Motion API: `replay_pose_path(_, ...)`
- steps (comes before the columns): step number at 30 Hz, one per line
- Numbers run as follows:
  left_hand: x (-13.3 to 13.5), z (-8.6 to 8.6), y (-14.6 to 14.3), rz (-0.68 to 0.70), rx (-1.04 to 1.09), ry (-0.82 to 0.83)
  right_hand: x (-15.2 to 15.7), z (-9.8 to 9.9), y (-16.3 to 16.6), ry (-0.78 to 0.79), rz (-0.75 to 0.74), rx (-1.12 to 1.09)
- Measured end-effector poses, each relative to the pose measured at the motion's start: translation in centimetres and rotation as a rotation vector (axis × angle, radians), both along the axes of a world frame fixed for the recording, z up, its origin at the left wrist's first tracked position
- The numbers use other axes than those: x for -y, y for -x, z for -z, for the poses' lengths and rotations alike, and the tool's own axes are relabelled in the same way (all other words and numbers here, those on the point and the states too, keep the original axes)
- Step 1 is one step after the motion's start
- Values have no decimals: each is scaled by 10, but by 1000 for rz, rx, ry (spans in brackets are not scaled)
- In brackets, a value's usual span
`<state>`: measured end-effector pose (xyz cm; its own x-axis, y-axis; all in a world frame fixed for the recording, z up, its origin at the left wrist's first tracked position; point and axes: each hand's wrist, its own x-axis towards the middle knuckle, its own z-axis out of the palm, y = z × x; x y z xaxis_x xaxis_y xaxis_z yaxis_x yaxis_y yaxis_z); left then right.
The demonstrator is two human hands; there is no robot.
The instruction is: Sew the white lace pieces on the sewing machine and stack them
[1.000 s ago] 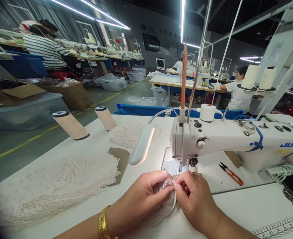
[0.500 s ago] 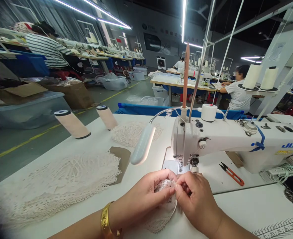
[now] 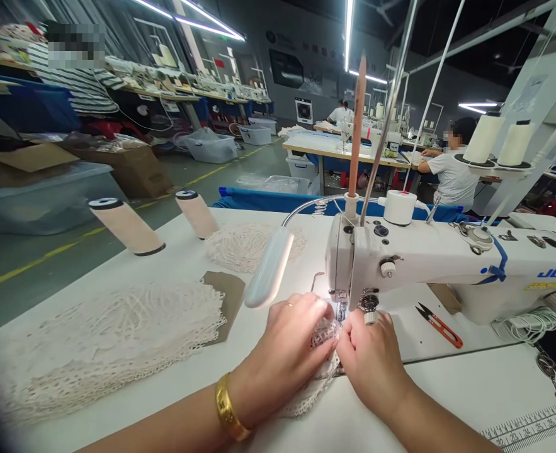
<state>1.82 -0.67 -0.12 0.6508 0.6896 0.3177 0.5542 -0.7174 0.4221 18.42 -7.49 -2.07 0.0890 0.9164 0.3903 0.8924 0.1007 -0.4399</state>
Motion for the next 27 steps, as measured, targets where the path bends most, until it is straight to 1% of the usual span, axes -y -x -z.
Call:
replay_pose_path(2,2,3,1,17,54,-231,0,1,-1,-6,11,12)
replay_pose_path(4,2,6,3,99,76,-417,1,2,-2,-21,2,14)
replay_pose_path(6,2,8,5,203,65,-475,2,2,-3,-28,-14,10)
replay_pose_path(9,0,11,8,279,47,-439,3,3,-6,-17,-58,22)
replay_pose_path(13,-3,10,12,299,26,-359,8,5,-11,-27,-154,112)
replay_pose_path(16,-4,8,13,300,11,-307,11,7,-14,-66,-188,167)
replay_pose_path(21,-7,6,13,296,-4,-261,12,7,-18,-80,-179,219)
replay_pose_path(27,-8,5,9,269,-17,-261,10,8,-18,-99,-139,262)
